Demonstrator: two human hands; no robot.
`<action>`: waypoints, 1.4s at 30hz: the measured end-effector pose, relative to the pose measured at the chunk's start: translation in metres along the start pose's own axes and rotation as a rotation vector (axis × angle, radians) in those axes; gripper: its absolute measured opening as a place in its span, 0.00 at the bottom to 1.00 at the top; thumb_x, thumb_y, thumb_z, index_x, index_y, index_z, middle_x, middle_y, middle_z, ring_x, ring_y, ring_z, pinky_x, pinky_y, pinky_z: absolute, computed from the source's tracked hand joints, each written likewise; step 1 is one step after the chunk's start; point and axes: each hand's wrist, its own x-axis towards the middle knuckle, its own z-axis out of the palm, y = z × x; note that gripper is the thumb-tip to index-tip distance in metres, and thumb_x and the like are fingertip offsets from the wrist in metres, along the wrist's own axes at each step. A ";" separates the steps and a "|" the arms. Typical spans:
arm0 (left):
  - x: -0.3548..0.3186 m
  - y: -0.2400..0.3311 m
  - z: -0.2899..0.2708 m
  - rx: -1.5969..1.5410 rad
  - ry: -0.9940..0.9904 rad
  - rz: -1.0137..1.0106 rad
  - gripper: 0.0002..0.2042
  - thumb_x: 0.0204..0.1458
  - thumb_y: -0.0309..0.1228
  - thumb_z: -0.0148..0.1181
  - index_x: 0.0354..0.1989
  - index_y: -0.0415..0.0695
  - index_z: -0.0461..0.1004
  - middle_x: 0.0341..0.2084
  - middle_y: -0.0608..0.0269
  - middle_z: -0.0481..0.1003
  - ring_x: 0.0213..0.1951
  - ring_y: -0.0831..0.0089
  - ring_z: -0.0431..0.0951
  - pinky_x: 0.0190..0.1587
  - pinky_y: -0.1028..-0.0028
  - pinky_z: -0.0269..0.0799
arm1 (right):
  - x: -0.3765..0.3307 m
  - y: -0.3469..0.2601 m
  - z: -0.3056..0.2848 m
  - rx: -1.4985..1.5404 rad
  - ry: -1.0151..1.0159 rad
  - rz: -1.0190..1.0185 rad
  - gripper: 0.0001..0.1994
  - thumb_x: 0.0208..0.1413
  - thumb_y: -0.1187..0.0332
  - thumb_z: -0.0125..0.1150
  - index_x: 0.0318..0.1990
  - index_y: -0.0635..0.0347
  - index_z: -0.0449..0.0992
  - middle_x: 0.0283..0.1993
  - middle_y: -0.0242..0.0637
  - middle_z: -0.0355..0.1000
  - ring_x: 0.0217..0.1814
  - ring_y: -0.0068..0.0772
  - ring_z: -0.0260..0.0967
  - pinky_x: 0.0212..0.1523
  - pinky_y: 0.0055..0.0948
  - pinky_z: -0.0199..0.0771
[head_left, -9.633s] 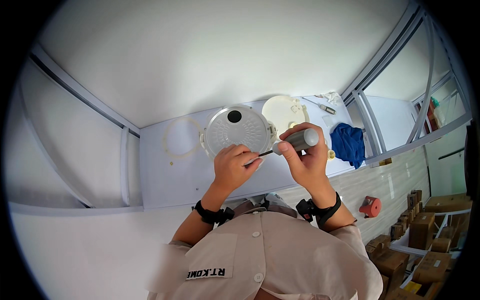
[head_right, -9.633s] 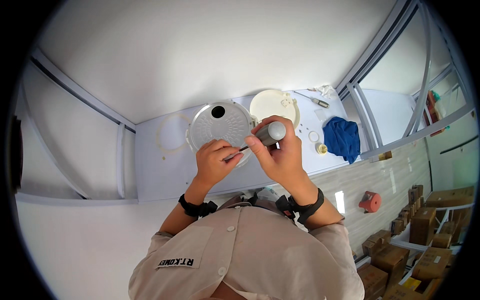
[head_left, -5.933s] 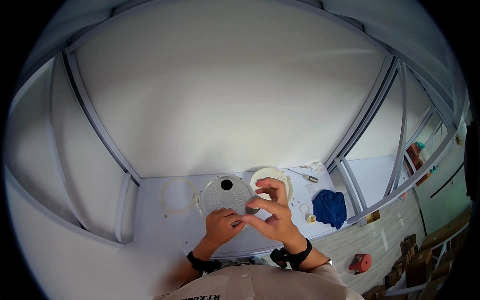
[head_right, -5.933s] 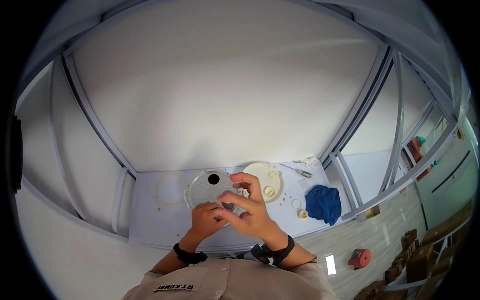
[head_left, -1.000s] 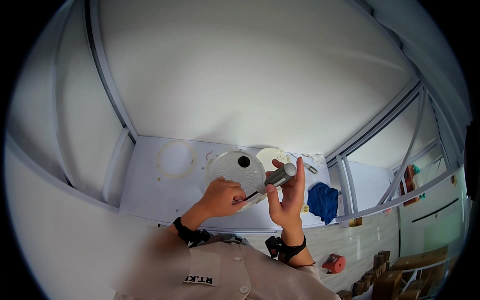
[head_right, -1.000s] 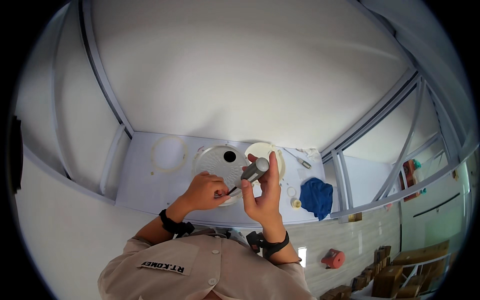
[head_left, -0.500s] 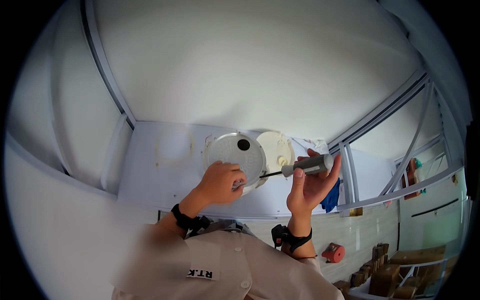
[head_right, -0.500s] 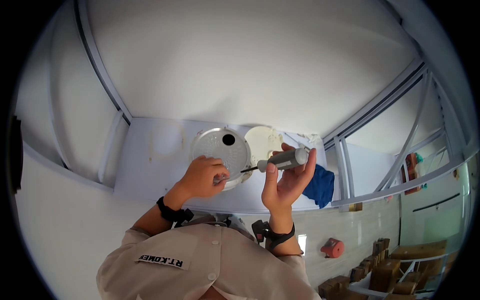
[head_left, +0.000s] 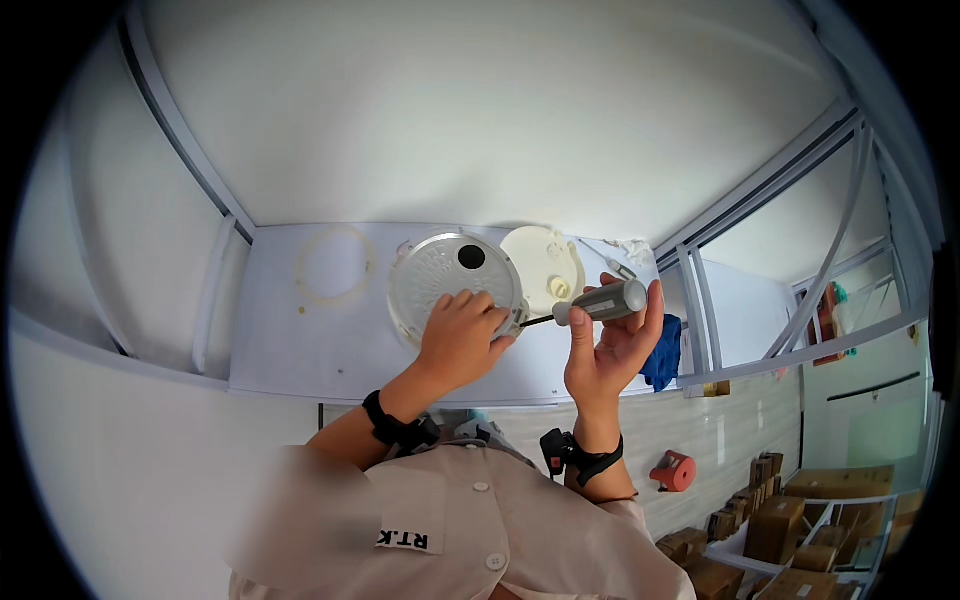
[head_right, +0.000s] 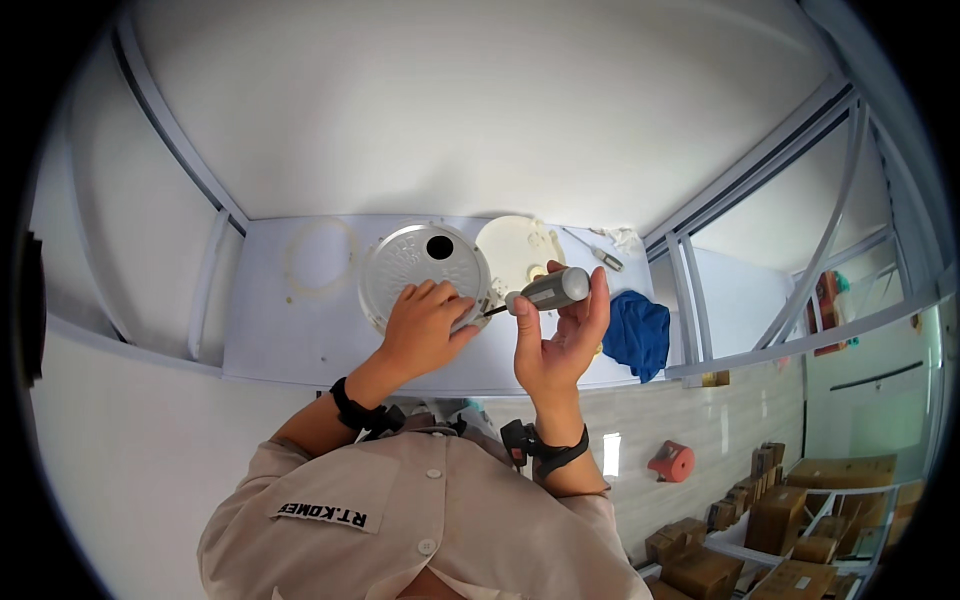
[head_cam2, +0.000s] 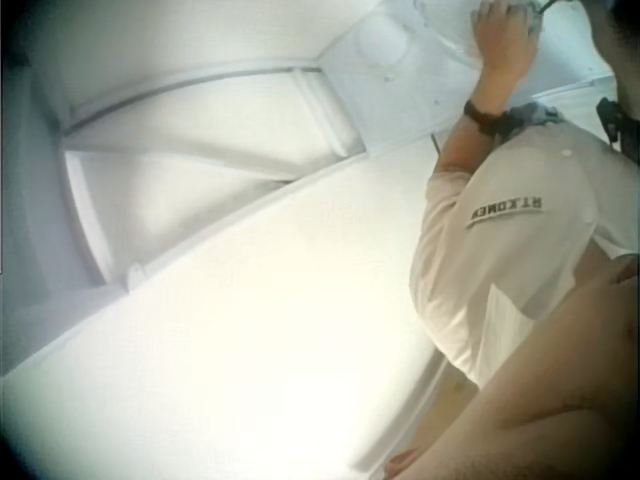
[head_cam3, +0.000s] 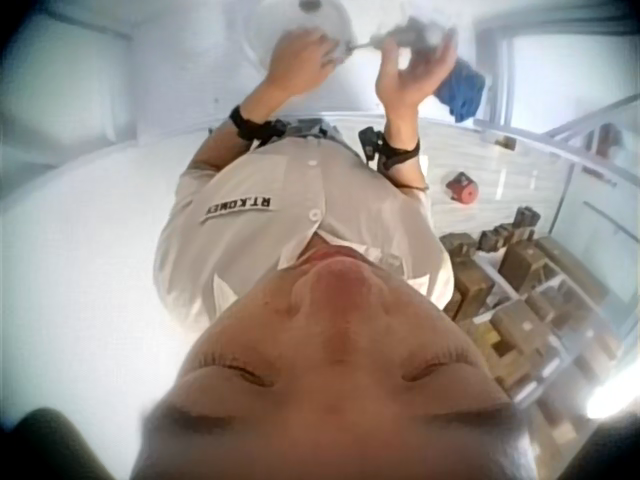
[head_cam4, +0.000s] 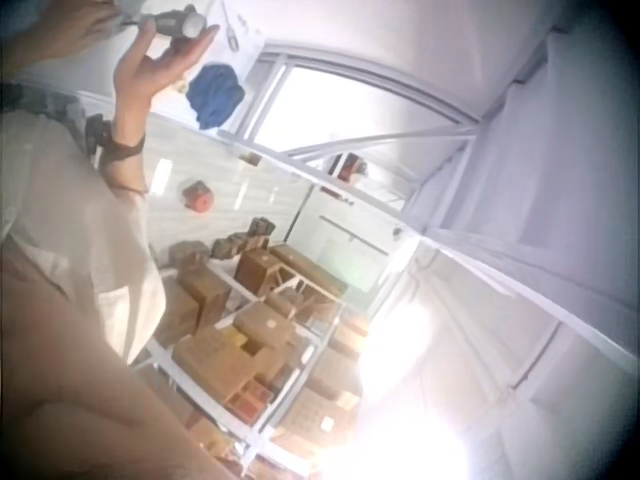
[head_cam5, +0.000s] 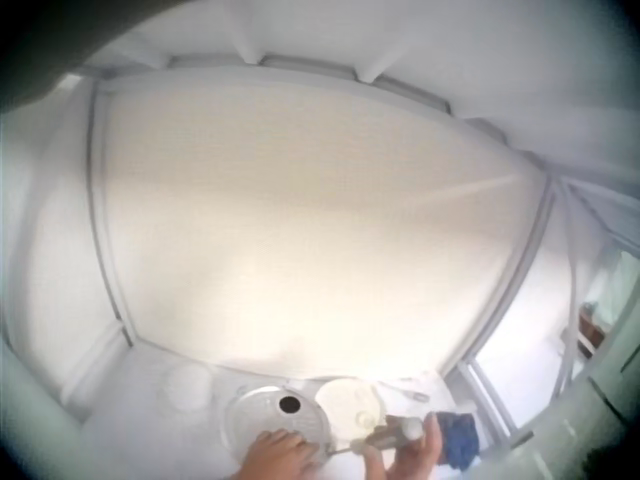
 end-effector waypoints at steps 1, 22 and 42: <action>0.000 0.000 0.002 0.016 0.011 0.001 0.15 0.50 0.38 0.76 0.45 0.50 0.87 0.35 0.69 0.74 0.43 0.65 0.75 0.48 0.62 0.67 | 0.000 0.000 -0.001 0.001 0.007 0.003 0.45 0.63 0.79 0.70 0.81 0.66 0.46 0.66 0.56 0.70 0.70 0.49 0.73 0.64 0.42 0.78; -0.025 -0.028 -0.062 -0.040 -0.182 0.138 0.10 0.46 0.33 0.75 0.39 0.52 0.87 0.32 0.74 0.77 0.40 0.67 0.75 0.48 0.65 0.65 | 0.004 -0.003 0.009 0.224 -0.224 -0.132 0.46 0.59 0.79 0.75 0.80 0.61 0.51 0.62 0.62 0.74 0.57 0.48 0.79 0.57 0.42 0.82; -0.030 -0.026 -0.033 -0.083 0.050 0.137 0.05 0.46 0.30 0.72 0.32 0.52 0.88 0.27 0.76 0.77 0.30 0.70 0.75 0.40 0.66 0.62 | -0.004 -0.004 0.029 0.182 -0.200 -0.121 0.42 0.56 0.78 0.79 0.75 0.69 0.60 0.60 0.53 0.75 0.63 0.49 0.79 0.57 0.42 0.84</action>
